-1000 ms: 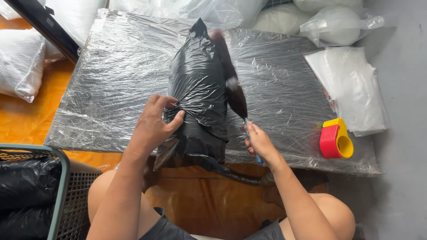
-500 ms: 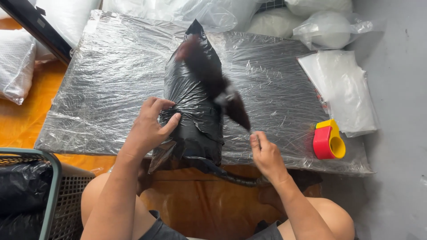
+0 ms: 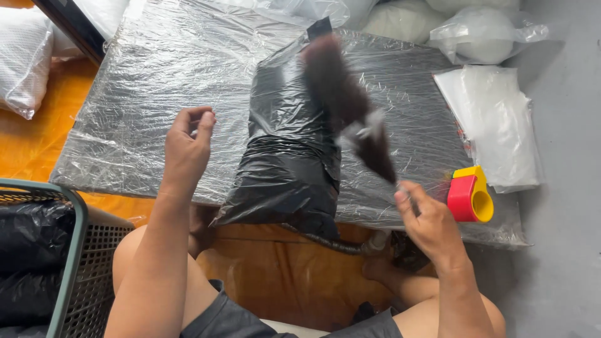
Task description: Placing pillows into plastic bags and cleaning the bags and work area with a duster.
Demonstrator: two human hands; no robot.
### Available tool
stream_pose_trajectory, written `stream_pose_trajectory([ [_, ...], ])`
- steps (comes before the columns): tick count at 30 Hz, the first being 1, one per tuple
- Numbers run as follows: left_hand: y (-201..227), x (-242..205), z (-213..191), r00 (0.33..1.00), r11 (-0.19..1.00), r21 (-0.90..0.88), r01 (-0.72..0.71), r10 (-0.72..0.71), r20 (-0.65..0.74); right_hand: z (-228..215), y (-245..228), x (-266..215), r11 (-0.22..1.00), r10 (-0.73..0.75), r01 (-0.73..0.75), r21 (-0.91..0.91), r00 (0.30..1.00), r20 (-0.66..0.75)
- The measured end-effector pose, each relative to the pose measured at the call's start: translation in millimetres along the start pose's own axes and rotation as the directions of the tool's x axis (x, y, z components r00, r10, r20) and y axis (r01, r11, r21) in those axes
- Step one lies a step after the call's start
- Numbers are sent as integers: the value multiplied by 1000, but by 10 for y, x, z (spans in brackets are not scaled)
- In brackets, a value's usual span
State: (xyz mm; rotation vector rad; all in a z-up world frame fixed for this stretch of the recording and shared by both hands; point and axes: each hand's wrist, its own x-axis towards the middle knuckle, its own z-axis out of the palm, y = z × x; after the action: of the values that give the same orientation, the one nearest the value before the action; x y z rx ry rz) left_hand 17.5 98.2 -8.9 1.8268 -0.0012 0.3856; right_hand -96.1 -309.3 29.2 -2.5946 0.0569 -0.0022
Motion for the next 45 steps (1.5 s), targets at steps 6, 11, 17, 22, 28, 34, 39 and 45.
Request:
stream_pose_trajectory([
  [6, 285, 102, -230, 964, 940, -277, 199, -239, -118, -155, 46, -265, 971, -211, 180, 158, 955, 209],
  [11, 239, 130, -186, 960, 939, -264, 219, -255, -111, -158, -134, -271, 994, -101, 96, -53, 989, -109],
  [17, 195, 138, -158, 962, 921, -320, 221, -260, -86, -210, -155, -298, 948, -311, 296, 118, 940, 142],
  [22, 232, 123, -149, 964, 931, -288, 226, -256, -70, -95, -173, -321, 974, -227, 214, 80, 946, 231],
  [28, 241, 113, -145, 966, 933, -283, 224, -251, -62, -94, -246, -360, 990, -130, 121, 79, 983, 130],
  [34, 216, 116, -126, 963, 920, -316, 230, -263, -66, -228, -198, -369, 901, -402, 354, 252, 899, 172],
  [39, 200, 84, 5, 960, 923, -288, 256, -278, -38, -39, -166, -230, 987, -129, 113, -115, 981, -141],
  [45, 137, 120, 169, 972, 917, -326, 232, -234, 34, 152, -309, -124, 953, -284, 266, -145, 951, -124],
])
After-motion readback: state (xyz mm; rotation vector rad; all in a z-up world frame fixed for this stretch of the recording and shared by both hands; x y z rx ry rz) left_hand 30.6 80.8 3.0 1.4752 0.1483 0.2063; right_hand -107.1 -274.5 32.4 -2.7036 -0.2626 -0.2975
